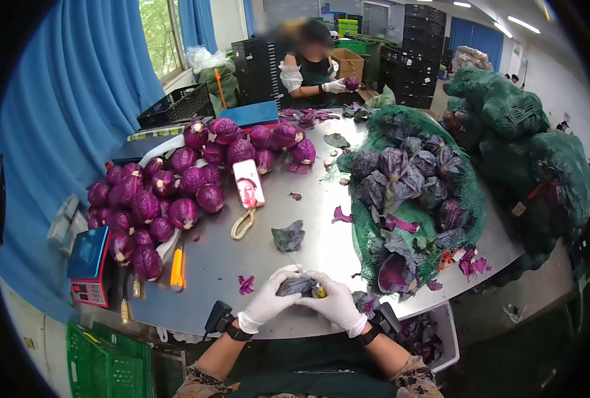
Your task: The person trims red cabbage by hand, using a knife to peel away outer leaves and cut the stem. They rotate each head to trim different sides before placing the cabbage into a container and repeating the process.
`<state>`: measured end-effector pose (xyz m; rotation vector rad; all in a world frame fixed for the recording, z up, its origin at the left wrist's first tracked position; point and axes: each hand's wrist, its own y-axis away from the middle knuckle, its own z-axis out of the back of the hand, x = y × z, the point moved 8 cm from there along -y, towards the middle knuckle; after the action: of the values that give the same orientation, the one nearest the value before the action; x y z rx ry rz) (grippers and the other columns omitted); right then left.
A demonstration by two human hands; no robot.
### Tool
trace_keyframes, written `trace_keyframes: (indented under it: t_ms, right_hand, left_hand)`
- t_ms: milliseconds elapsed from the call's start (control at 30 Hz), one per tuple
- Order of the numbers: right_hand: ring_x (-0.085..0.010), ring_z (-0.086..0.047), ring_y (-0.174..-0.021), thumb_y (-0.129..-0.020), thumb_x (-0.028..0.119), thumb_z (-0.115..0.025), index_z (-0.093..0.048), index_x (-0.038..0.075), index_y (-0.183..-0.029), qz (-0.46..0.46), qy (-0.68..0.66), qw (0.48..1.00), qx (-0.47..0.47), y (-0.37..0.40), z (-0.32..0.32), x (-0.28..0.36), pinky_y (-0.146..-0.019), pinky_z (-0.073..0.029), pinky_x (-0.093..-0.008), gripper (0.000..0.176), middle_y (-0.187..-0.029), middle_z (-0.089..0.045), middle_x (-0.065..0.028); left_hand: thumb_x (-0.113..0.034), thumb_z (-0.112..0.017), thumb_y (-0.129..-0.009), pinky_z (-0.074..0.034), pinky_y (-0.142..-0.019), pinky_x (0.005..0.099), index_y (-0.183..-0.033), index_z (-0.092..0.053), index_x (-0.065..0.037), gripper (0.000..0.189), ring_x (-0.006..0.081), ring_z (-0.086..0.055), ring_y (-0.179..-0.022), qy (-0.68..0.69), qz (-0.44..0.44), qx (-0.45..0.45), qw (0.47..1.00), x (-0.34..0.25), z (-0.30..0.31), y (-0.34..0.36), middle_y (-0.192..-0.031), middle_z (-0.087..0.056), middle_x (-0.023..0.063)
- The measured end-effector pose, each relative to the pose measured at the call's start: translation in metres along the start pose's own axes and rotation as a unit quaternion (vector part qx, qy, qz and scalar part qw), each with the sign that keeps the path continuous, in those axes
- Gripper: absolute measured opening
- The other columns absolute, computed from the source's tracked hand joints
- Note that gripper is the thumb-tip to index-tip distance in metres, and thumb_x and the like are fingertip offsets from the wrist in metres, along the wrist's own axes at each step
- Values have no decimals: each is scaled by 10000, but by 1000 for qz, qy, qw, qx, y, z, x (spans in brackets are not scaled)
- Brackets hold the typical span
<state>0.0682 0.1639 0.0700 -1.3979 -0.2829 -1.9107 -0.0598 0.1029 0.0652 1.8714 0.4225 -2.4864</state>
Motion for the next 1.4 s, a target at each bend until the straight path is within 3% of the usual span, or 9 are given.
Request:
trace_keyframes:
  t_ms: [133, 267, 600, 667, 800, 933, 1067, 1167, 1400]
  right_hand:
    - [-159, -680, -915, -771, 179, -796, -625, 113, -1171, 23, 30, 999, -1, 2, 4, -10, -821, -519, -276, 441, -1060, -690, -80]
    - [-98, -660, -796, -776, 153, -791, -639, 101, -1121, -57, 34, 997, -41, 2, 20, -30, -741, -527, -265, 380, -907, -709, -72]
    - [-102, -570, -629, -829, 170, -746, -637, 18, -994, -127, 65, 960, -240, -8, 92, -123, -601, -492, -287, 249, -704, -634, -126]
    - [-285, -646, -603, -823, 291, -740, -643, 49, -907, -150, 249, 926, -241, -13, 111, -125, -571, -501, -373, 274, -689, -636, -163]
    - [-374, -656, -698, -840, 382, -693, -631, 83, -887, -181, 421, 870, -180, -19, 127, -161, -590, -498, -465, 309, -736, -661, -163]
    - [-343, -677, -802, -859, 288, -702, -583, 60, -1134, -112, 255, 931, -236, -17, 134, -139, -670, -510, -413, 376, -879, -681, -187]
    - [-62, -537, -712, -843, 104, -703, -584, 33, -1171, -125, 24, 975, -184, 1, 112, -97, -649, -466, -245, 356, -899, -648, -55]
    - [-67, -567, -804, -818, 132, -738, -611, 47, -1197, -237, -12, 970, -48, 4, 68, -82, -727, -478, -233, 408, -995, -660, -52]
    - [-181, -596, -1018, -935, 182, -621, -560, -34, -1223, -208, -45, 977, -20, 10, 42, -86, -917, -452, -300, 364, -1098, -642, -129]
  left_hand:
    - [-91, -706, -787, -316, -1107, 379, -1334, -436, -34, 613, 297, -429, -1302, 244, 57, -23, 968, 3, 3, 21, -1386, -422, 180]
    - [-278, -823, -715, -363, -1072, 417, -1420, -306, -34, 908, 361, -449, -1263, -142, 35, -44, 988, 13, -11, 21, -1354, -434, 215]
    - [-403, -817, -678, -470, -954, 449, -1422, -361, -139, 912, 395, -505, -1165, -208, 22, -56, 976, 39, -69, -15, -1290, -419, 208]
    - [-437, -803, -685, -476, -948, 452, -1418, -381, -194, 880, 411, -506, -1166, -223, 30, -60, 972, 38, -68, -18, -1302, -410, 208]
    - [-377, -819, -670, -475, -954, 444, -1407, -334, -133, 915, 402, -506, -1176, -193, 23, -64, 979, 45, -61, -6, -1317, -409, 210]
    - [-325, -837, -642, -468, -966, 430, -1371, -296, -64, 945, 399, -500, -1192, -176, 4, -82, 981, 44, -57, -3, -1335, -404, 216]
    - [-432, -846, -621, -438, -988, 449, -1347, -344, -68, 955, 409, -457, -1228, -141, 9, -102, 985, 43, -56, -7, -1312, -426, 223]
    - [-422, -877, -595, -450, -971, 438, -1325, -349, -59, 972, 384, -494, -1185, -149, 11, -99, 984, 45, -59, -12, -1293, -438, 209]
    - [-198, -864, -653, -432, -1001, 383, -1343, -343, -13, 884, 272, -513, -1174, -5, 79, -115, 990, 56, -55, -5, -1263, -479, 182]
